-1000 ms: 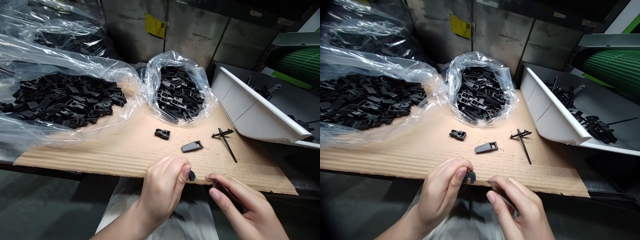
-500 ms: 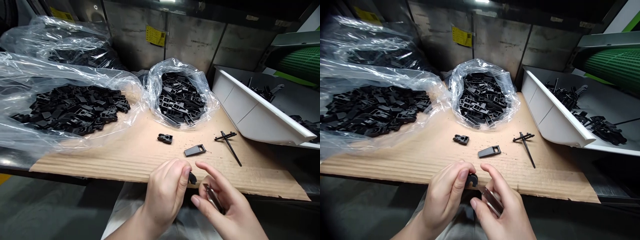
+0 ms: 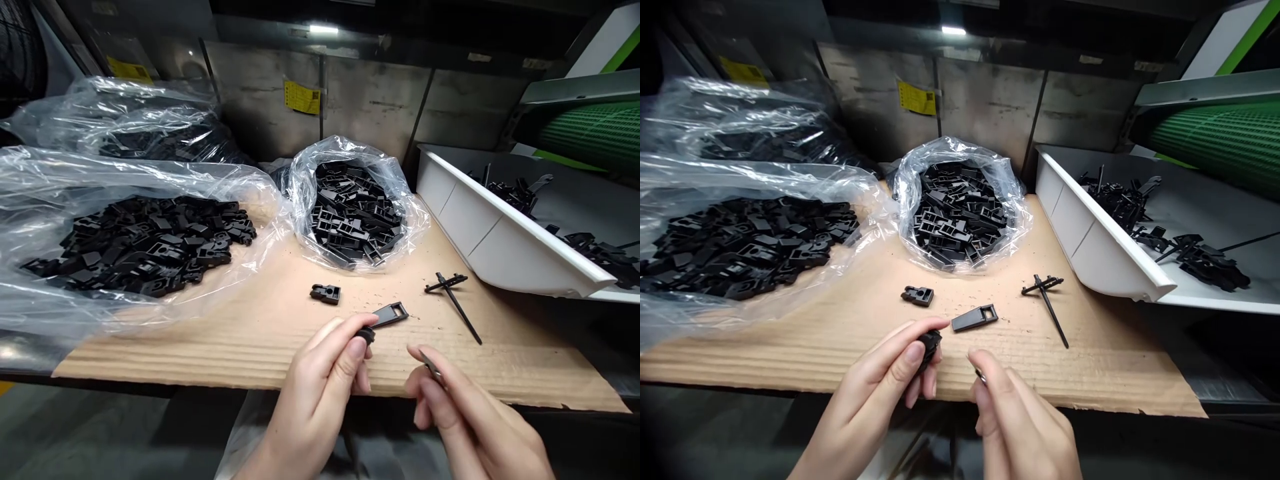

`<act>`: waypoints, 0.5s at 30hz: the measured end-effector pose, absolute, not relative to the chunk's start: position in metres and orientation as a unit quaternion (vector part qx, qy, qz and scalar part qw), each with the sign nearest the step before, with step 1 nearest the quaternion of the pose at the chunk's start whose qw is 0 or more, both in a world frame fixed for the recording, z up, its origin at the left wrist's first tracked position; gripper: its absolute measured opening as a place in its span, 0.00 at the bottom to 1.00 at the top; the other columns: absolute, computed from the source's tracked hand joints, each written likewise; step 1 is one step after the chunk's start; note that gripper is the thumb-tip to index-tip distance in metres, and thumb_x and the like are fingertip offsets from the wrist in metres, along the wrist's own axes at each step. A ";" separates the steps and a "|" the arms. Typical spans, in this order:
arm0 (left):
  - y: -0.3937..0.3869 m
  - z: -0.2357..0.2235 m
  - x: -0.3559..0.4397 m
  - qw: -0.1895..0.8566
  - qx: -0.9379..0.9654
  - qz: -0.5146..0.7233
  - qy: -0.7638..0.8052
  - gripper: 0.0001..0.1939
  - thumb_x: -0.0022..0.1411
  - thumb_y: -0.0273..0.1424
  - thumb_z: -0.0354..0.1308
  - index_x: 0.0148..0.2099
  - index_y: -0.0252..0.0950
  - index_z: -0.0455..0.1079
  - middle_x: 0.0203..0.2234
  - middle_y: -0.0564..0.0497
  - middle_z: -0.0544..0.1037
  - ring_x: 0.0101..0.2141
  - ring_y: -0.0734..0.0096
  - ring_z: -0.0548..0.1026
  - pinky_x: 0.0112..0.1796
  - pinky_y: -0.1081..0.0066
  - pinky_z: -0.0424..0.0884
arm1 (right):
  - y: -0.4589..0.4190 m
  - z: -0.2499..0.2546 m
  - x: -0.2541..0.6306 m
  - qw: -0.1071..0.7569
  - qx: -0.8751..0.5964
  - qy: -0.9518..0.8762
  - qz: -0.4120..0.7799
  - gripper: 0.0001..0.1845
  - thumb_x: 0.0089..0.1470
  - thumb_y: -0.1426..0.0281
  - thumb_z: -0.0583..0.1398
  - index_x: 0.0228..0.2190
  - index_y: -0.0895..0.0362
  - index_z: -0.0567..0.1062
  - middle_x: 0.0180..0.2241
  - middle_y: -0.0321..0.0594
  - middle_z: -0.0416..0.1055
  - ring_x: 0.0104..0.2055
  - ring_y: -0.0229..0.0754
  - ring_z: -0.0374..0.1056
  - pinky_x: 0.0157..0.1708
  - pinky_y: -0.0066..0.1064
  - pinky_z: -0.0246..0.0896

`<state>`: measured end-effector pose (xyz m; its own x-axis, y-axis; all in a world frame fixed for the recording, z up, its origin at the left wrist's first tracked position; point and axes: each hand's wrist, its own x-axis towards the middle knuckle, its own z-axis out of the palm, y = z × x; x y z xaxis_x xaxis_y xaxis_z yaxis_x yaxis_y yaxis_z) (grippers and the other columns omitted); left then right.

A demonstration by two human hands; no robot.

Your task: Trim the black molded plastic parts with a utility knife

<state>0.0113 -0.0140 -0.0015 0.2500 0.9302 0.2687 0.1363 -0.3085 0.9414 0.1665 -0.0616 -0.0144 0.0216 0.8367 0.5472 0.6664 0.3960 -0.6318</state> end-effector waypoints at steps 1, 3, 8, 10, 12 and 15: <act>-0.014 -0.002 0.013 0.426 0.655 0.468 0.413 0.14 0.65 0.30 0.44 0.49 0.39 0.66 0.23 0.53 0.69 0.19 0.76 0.68 0.23 0.76 0.67 | -0.058 -0.015 0.166 0.456 -0.523 -0.718 0.063 0.19 0.55 0.76 0.54 0.49 0.52 0.66 0.28 0.35 0.72 0.23 0.34 0.68 0.26 0.22 0.65; -0.015 -0.003 0.016 0.394 0.647 0.486 0.436 0.13 0.65 0.30 0.45 0.48 0.39 0.67 0.27 0.51 0.71 0.21 0.74 0.69 0.24 0.75 0.68 | -0.052 -0.016 0.165 0.430 -0.506 -0.747 0.024 0.18 0.54 0.76 0.55 0.48 0.58 0.67 0.28 0.39 0.72 0.25 0.36 0.69 0.27 0.24 0.65; -0.018 -0.008 0.020 0.306 0.672 0.501 0.452 0.12 0.64 0.26 0.45 0.45 0.39 0.68 0.40 0.46 0.73 0.39 0.65 0.72 0.37 0.72 0.70 | -0.042 -0.017 0.158 0.397 -0.516 -0.759 0.014 0.13 0.55 0.72 0.54 0.41 0.62 0.72 0.25 0.42 0.69 0.25 0.39 0.68 0.23 0.28 0.65; -0.019 -0.009 0.020 0.292 0.686 0.496 0.446 0.13 0.64 0.25 0.44 0.46 0.38 0.67 0.39 0.47 0.74 0.39 0.66 0.73 0.38 0.72 0.70 | -0.041 -0.017 0.157 0.398 -0.512 -0.762 0.005 0.13 0.55 0.72 0.54 0.42 0.60 0.71 0.24 0.41 0.69 0.24 0.39 0.67 0.22 0.28 0.63; -0.020 -0.009 0.020 0.285 0.691 0.491 0.447 0.13 0.64 0.24 0.44 0.47 0.37 0.66 0.40 0.47 0.74 0.38 0.67 0.73 0.38 0.73 0.70 | -0.042 -0.017 0.155 0.392 -0.515 -0.762 0.000 0.12 0.55 0.72 0.54 0.42 0.60 0.71 0.23 0.40 0.68 0.23 0.38 0.66 0.21 0.28 0.62; -0.019 -0.008 0.019 0.274 0.699 0.485 0.448 0.13 0.63 0.23 0.44 0.47 0.36 0.66 0.39 0.47 0.74 0.39 0.68 0.73 0.37 0.75 0.69 | -0.043 -0.017 0.155 0.389 -0.518 -0.762 0.000 0.12 0.55 0.72 0.54 0.41 0.59 0.71 0.22 0.39 0.67 0.22 0.38 0.65 0.21 0.27 0.61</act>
<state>0.0195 -0.0189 -0.0083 0.1285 0.8921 0.4333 0.3607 -0.4490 0.8175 0.1549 -0.0430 -0.0167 -0.1611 0.7894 0.5924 0.7897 0.4631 -0.4023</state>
